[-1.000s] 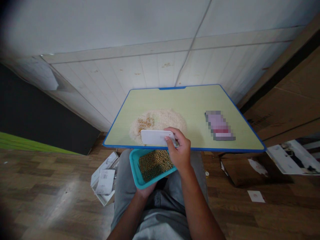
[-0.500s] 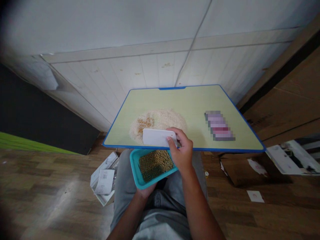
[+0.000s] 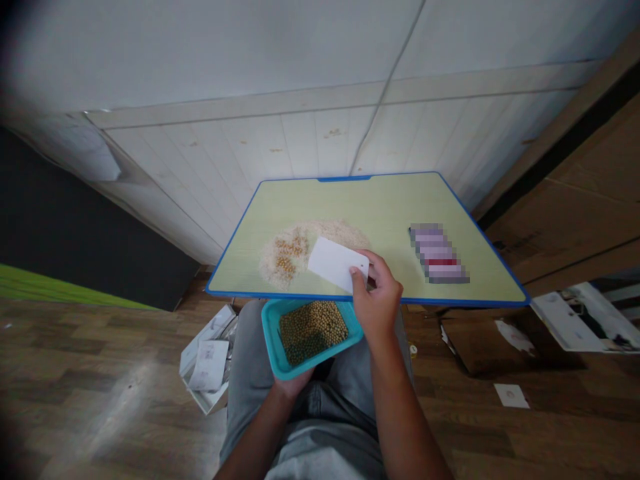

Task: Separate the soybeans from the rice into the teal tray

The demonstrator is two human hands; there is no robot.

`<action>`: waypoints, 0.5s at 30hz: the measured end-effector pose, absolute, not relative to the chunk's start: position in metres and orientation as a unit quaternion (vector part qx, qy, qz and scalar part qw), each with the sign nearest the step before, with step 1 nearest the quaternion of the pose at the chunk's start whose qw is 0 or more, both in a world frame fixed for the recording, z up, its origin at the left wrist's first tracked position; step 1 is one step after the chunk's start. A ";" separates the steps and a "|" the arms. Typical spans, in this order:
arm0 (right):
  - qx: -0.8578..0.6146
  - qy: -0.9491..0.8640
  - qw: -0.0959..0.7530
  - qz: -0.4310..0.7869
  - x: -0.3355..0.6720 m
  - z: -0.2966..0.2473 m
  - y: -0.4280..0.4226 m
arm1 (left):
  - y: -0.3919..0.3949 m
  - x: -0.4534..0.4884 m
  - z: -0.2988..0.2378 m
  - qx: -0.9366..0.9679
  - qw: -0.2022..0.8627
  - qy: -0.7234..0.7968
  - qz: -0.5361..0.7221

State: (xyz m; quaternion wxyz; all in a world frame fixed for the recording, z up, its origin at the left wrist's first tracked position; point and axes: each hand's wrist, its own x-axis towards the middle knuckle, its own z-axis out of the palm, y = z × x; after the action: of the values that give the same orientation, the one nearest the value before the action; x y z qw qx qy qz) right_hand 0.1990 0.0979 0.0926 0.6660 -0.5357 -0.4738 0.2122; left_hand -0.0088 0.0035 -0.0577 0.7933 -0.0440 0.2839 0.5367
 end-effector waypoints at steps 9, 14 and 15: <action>-0.527 -0.431 0.711 0.177 0.203 0.099 0.108 | 0.001 -0.007 -0.059 -0.030 0.796 0.283 0.535; -0.528 -0.443 0.704 0.172 0.202 0.102 0.109 | 0.001 -0.006 -0.071 -0.043 0.807 0.222 0.546; -0.529 -0.446 0.701 0.172 0.201 0.101 0.109 | 0.001 -0.006 -0.072 -0.045 0.810 0.213 0.545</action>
State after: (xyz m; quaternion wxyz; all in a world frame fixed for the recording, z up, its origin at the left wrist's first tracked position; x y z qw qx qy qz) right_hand 0.2014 0.1089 0.1011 0.7011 -0.5289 -0.4464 0.1716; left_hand -0.0063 0.0006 -0.0725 0.8098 -0.0446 0.2125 0.5451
